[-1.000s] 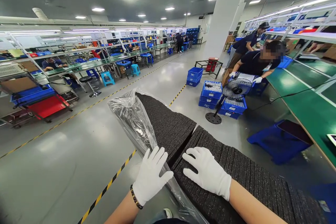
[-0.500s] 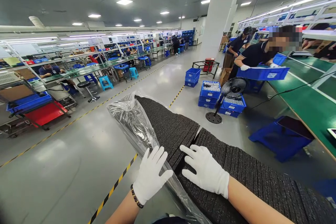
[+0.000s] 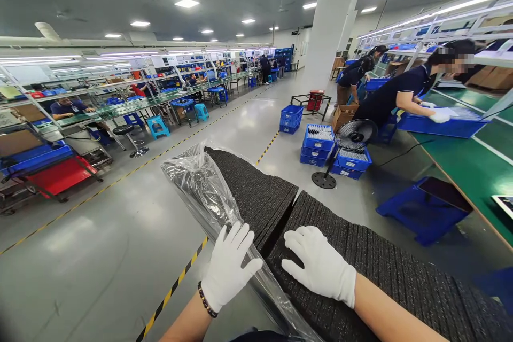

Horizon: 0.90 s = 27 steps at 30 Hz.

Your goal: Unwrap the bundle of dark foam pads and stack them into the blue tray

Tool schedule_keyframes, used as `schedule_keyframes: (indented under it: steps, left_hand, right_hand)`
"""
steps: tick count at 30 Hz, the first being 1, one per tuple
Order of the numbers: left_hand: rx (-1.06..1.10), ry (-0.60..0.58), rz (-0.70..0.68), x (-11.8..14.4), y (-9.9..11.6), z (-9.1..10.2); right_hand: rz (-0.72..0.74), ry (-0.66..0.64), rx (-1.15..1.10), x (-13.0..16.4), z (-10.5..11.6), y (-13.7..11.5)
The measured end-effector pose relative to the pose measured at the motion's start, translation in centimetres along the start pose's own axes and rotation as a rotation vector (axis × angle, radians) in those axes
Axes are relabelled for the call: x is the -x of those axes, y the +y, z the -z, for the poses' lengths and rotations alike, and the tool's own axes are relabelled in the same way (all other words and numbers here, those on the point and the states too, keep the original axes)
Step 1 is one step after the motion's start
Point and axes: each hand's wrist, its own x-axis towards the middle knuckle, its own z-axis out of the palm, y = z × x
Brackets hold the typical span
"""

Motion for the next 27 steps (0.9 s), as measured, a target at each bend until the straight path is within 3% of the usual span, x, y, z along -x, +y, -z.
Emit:
schedule_keyframes:
  steps: [8,15,20,27]
  left_hand:
    - [0.032,0.042,0.018,0.1,0.0,-0.2]
    - [0.102,-0.018,-0.123,-0.1,0.3,0.1]
    - [0.096,-0.049,-0.085,-0.3,0.1,0.2]
    - [0.127,0.041,-0.078,-0.3,-0.2,0.1]
  right_hand:
    - [-0.015,-0.064,0.013,-0.2,-0.8,-0.1]
    - [-0.031,-0.065,0.007,-0.3,-0.6,-0.4]
    - [-0.046,-0.091,0.033,-1.0,-0.4,-0.7]
    - [0.016,-0.108,0.078,-1.8,-0.8,-0.8]
